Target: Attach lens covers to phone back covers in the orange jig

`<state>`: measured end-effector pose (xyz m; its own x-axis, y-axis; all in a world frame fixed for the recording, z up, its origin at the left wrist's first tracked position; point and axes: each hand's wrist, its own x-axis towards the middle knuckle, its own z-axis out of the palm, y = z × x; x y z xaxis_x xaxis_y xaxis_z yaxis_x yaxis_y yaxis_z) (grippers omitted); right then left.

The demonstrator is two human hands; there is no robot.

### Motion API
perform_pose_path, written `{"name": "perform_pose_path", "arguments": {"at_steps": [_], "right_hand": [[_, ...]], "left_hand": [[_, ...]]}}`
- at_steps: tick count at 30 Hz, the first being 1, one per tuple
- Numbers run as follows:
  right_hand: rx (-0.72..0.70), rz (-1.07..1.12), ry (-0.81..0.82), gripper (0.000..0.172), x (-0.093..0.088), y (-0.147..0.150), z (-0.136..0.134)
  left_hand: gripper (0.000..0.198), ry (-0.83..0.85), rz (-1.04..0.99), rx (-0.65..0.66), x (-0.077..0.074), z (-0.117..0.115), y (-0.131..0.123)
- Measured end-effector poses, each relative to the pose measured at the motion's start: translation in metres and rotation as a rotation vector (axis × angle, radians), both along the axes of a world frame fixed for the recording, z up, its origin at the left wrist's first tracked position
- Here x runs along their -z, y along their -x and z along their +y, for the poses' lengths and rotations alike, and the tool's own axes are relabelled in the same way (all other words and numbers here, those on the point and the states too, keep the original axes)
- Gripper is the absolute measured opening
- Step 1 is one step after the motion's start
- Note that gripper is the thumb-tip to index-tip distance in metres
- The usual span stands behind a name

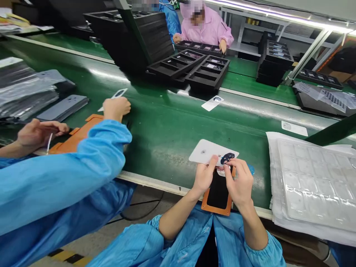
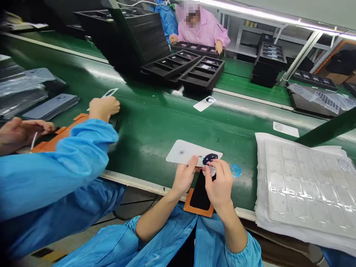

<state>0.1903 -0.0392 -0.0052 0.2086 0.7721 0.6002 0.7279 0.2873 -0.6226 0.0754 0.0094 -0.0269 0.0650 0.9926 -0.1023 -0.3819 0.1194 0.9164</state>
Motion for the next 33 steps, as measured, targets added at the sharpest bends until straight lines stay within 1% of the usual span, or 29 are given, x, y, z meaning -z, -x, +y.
{"name": "perform_pose_path", "arguments": {"at_steps": [3, 6, 9, 15, 20, 22, 26, 28, 30, 31, 33], "right_hand": [[0.044, 0.046, -0.013, 0.009, -0.002, -0.001, 0.005], [0.042, 0.091, -0.008, 0.013, -0.002, -0.004, 0.005], [0.033, 0.122, -0.001, 0.015, -0.002, -0.004, 0.004], [0.036, 0.15, -0.009, 0.013, -0.006, -0.003, 0.006], [0.031, 0.175, -0.02, 0.012, -0.004, -0.003, 0.007], [0.032, 0.183, -0.021, 0.012, -0.003, -0.003, 0.007], [0.074, 0.177, -0.02, 0.014, -0.002, -0.002, 0.008], [0.097, 0.172, -0.015, 0.014, -0.002, 0.001, 0.008], [0.113, 0.162, -0.007, 0.013, -0.003, 0.004, 0.01], [0.119, 0.153, 0.0, 0.013, -0.003, 0.005, 0.011], [0.125, 0.134, 0.03, 0.013, -0.002, 0.004, 0.015]], "left_hand": [[0.054, -0.127, 0.094, 0.041, 0.002, -0.012, -0.005], [0.049, -0.221, 0.218, 0.084, 0.004, -0.019, -0.003], [0.045, -0.288, 0.284, 0.104, 0.005, -0.022, -0.001], [0.041, -0.321, 0.289, 0.074, 0.007, -0.022, -0.001], [0.039, -0.376, 0.299, 0.086, 0.006, -0.021, -0.001], [0.037, -0.432, 0.321, 0.098, 0.003, -0.02, -0.001], [0.036, -0.621, 0.379, 0.096, -0.003, -0.02, -0.001], [0.037, -0.673, 0.407, 0.094, -0.005, -0.022, -0.001], [0.039, -0.662, 0.414, 0.112, -0.005, -0.025, -0.003], [0.039, -0.626, 0.405, 0.126, -0.004, -0.026, -0.004], [0.039, -0.476, 0.357, 0.136, 0.0, -0.024, -0.006]]}}
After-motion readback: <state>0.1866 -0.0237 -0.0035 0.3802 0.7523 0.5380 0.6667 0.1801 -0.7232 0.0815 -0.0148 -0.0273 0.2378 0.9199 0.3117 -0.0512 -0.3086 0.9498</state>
